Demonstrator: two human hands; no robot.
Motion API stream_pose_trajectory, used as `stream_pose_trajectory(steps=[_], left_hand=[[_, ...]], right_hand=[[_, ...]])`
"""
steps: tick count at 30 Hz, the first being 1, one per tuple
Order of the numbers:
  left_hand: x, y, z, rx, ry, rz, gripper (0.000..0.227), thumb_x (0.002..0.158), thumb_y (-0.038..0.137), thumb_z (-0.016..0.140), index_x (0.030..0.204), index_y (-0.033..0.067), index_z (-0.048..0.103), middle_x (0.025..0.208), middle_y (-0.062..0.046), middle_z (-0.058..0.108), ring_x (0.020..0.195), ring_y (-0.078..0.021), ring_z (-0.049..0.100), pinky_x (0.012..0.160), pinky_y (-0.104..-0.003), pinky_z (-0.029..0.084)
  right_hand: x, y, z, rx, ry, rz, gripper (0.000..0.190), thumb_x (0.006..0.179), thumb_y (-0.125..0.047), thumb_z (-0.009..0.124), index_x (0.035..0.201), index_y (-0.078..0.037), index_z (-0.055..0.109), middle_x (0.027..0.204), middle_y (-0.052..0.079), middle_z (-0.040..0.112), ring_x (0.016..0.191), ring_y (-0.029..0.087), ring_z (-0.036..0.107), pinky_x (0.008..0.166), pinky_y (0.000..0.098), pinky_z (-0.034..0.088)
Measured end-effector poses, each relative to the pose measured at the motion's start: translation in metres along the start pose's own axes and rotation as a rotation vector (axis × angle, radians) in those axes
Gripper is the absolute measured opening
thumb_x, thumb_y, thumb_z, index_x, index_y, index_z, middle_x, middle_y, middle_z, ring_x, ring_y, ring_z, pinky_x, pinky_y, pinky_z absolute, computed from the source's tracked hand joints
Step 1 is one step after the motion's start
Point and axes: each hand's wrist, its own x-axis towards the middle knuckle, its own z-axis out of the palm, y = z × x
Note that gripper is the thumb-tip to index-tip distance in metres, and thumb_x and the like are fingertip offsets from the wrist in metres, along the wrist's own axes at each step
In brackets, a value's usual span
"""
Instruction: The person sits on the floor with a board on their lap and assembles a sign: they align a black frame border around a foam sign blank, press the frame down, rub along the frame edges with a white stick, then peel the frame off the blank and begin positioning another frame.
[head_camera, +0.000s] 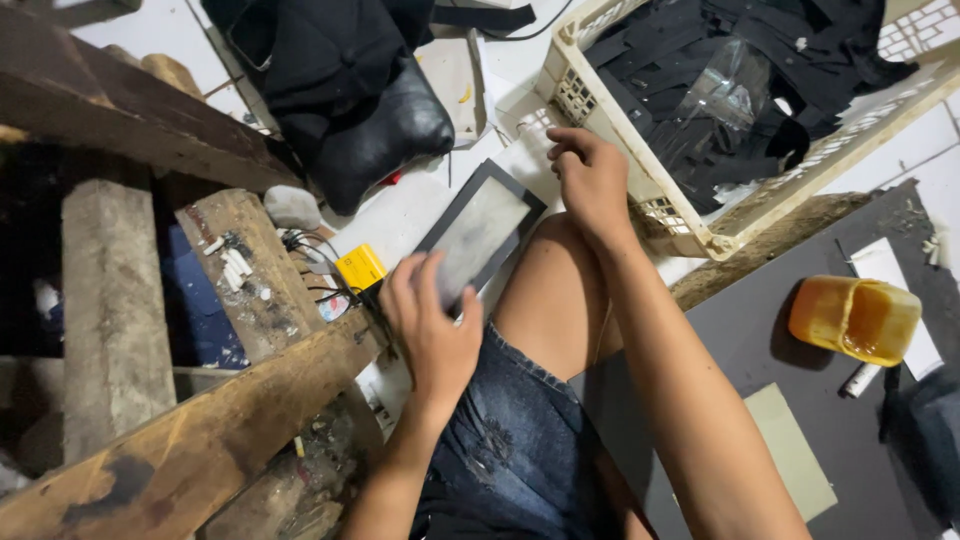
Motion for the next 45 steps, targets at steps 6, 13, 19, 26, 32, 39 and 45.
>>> stream_pose_trajectory(steps=[6,13,19,26,32,39,45], left_hand=[[0.045,0.012,0.044,0.098,-0.429,0.042,0.09,0.075,0.023,0.087,0.151,0.0028,0.043,0.15,-0.028,0.039,0.143,-0.0519,0.031,0.109,-0.064,0.038],[0.054,0.0,0.067,0.193,-0.465,0.088,0.098,0.071,0.027,0.089,0.153,0.0069,0.041,0.148,-0.028,0.041,0.14,-0.0487,0.038,0.111,-0.061,0.037],[0.054,-0.004,0.066,0.206,-0.521,0.119,0.088,0.077,0.03,0.085,0.151,0.0065,0.043,0.148,-0.027,0.041,0.138,-0.0437,0.042,0.112,-0.056,0.036],[0.057,-0.006,0.063,0.199,-0.543,0.139,0.095,0.076,0.03,0.087,0.155,0.0092,0.039,0.15,-0.026,0.04,0.139,-0.0443,0.043,0.111,-0.058,0.037],[0.065,-0.009,0.071,0.196,-0.576,0.155,0.108,0.072,0.029,0.087,0.162,0.0159,0.029,0.15,-0.024,0.04,0.138,-0.045,0.044,0.109,-0.059,0.038],[0.061,-0.014,0.082,0.214,-0.547,0.182,0.107,0.07,0.027,0.087,0.161,0.0167,0.031,0.145,-0.023,0.042,0.131,-0.043,0.051,0.106,-0.056,0.043],[0.058,-0.017,0.085,0.243,-0.497,0.213,0.108,0.069,0.029,0.087,0.161,0.0153,0.031,0.147,-0.024,0.04,0.134,-0.0426,0.049,0.108,-0.055,0.042]], right_hand=[[-0.012,-0.007,-0.008,0.121,0.088,-0.069,0.039,0.082,0.0,0.05,0.11,0.0,0.077,0.081,0.012,0.073,0.073,0.016,0.067,0.068,0.03,0.058],[-0.014,-0.01,-0.006,0.034,0.048,-0.103,0.035,0.083,-0.006,0.053,0.106,-0.009,0.079,0.081,0.007,0.075,0.074,0.016,0.071,0.072,0.0327,0.058],[-0.018,-0.019,-0.009,0.016,0.057,-0.082,0.033,0.084,-0.007,0.055,0.106,-0.009,0.08,0.079,0.007,0.075,0.076,0.018,0.072,0.072,0.0348,0.057],[-0.018,-0.019,-0.007,0.02,0.048,-0.072,0.032,0.085,-0.007,0.056,0.108,-0.009,0.079,0.083,0.009,0.076,0.082,0.02,0.072,0.076,0.0366,0.057],[-0.016,-0.016,-0.005,0.018,0.031,-0.081,0.032,0.086,-0.009,0.056,0.109,-0.009,0.079,0.082,0.009,0.075,0.085,0.022,0.072,0.078,0.0373,0.057],[-0.017,-0.012,-0.006,0.002,0.042,-0.111,0.031,0.086,-0.008,0.058,0.108,-0.009,0.079,0.082,0.01,0.075,0.085,0.024,0.073,0.078,0.0381,0.057],[-0.015,-0.01,-0.007,-0.031,0.018,-0.091,0.033,0.087,-0.013,0.058,0.113,-0.01,0.078,0.085,0.011,0.075,0.086,0.024,0.073,0.078,0.0389,0.056]])
